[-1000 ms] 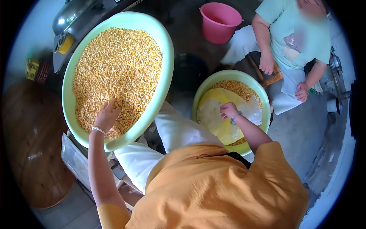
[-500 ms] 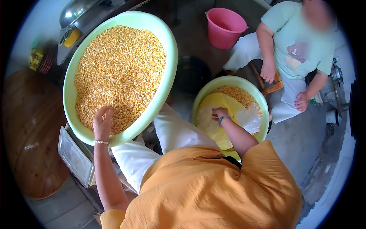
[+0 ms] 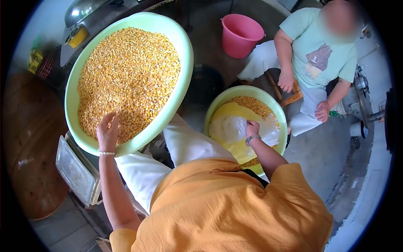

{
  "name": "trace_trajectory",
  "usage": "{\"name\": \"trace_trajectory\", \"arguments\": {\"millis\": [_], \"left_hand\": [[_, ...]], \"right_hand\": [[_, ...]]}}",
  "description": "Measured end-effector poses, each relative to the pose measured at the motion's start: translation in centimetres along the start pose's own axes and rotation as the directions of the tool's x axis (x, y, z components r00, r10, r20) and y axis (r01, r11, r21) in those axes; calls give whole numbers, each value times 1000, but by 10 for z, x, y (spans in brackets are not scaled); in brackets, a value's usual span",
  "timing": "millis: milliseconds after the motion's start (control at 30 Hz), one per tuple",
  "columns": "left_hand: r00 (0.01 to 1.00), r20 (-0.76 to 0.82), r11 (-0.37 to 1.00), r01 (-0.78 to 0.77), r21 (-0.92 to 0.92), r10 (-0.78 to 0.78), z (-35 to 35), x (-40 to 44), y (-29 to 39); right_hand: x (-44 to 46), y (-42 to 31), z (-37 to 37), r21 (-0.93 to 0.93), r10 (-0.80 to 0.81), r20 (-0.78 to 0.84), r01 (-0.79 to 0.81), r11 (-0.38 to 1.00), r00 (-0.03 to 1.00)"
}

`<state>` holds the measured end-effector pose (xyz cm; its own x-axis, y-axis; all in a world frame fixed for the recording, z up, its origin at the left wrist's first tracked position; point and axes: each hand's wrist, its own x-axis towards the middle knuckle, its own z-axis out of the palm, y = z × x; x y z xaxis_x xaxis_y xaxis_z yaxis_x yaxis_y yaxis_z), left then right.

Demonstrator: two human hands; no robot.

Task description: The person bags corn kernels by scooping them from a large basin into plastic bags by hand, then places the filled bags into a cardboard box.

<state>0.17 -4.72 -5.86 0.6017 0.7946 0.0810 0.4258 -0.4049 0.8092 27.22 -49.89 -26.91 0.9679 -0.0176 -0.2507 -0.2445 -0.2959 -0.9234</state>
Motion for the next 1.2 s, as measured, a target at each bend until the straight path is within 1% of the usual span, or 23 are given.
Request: {"name": "trace_trajectory", "arguments": {"millis": [100, 200, 233, 333, 367, 400, 500, 567, 633, 667, 700, 733, 800, 833, 867, 933, 967, 1000, 1033, 1067, 1100, 1133, 1200], "left_hand": [[1000, -16, 1000, 20, 0, -20, -3, -3, 3], [998, -17, 997, 67, -27, -67, -4, -6, 15], [996, -19, 996, 83, -41, -84, -4, -6, 17], [980, -163, 993, -108, 44, 114, -2, -6, 8], [969, -194, 987, -141, 73, 153, -3, -9, 17], [955, -225, 979, -175, 103, 194, -1, -13, 29], [845, -240, 872, -423, 248, 478, 4, -25, 62], [888, -196, 907, -419, 23, 416, 19, -39, 73], [915, -35, 904, -403, -142, 402, 35, -58, 101], [941, 101, 935, -299, -193, 322, 41, -68, 116], [928, 101, 913, -326, -245, 359, 51, -73, 125], [913, 99, 888, -352, -296, 396, 60, -76, 132], [894, 125, 870, -373, -322, 429, 66, -75, 139], [903, 135, 841, -314, -440, 407, 63, -70, 142], [950, 114, 818, -185, -544, 290, 61, -66, 135], [991, 122, 675, 57, -736, 49, 52, -57, 131], [991, 99, 500, 131, -856, -90, 35, -54, 123], [986, 86, 449, 142, -882, -143, 25, -53, 120], [979, 77, 345, 139, -928, -188, 18, -50, 117], [969, 74, 237, 131, -963, -234, 11, -48, 114], [977, 50, 157, 83, -984, -207, 16, -42, 91], [976, -4, 269, 57, -961, -219, 18, -36, 73], [964, -71, 463, 57, -885, -256, 12, -27, 57]], "right_hand": [[0, -30, -4, -118, -192, 72, 200, 973, 979], [13, -43, -13, -26, -136, 39, 137, 990, 990], [22, -46, -13, 202, -7, 52, -4, 979, 999], [17, -98, -6, 477, 105, 104, -143, 867, 989], [15, -116, -1, 507, 91, 140, -150, 849, 986], [11, -135, 6, 519, 33, 185, -127, 846, 982], [-10, -190, 39, 577, -156, 283, -38, 816, 946], [-32, -228, 68, 634, -297, 294, 47, 772, 909], [-68, -268, 94, 645, -416, 285, 148, 750, 864], [-85, -285, 106, 660, -483, 279, 200, 724, 830], [-102, -301, 118, 613, -536, 280, 281, 738, 796], [-116, -312, 130, 618, -574, 305, 300, 727, 760], [-154, -340, 145, 640, -571, 461, 191, 744, 679], [-162, -344, 154, 637, -630, 500, 241, 733, 594], [-165, -345, 163, 621, -661, 531, 288, 729, 530], [-175, -350, 178, 650, -706, 508, 319, 690, 493], [-176, -357, 182, 656, -647, 548, 207, 726, 530], [-173, -362, 183, 652, -575, 583, 93, 753, 574], [-171, -362, 192, 653, -557, 536, 107, 750, 634], [-166, -363, 197, 657, -532, 551, 58, 751, 643], [-165, -363, 201, 626, -501, 593, 31, 780, 630], [-163, -363, 204, 591, -467, 634, 4, 807, 616], [-155, -359, 214, 526, -539, 629, 203, 826, 561]]}}
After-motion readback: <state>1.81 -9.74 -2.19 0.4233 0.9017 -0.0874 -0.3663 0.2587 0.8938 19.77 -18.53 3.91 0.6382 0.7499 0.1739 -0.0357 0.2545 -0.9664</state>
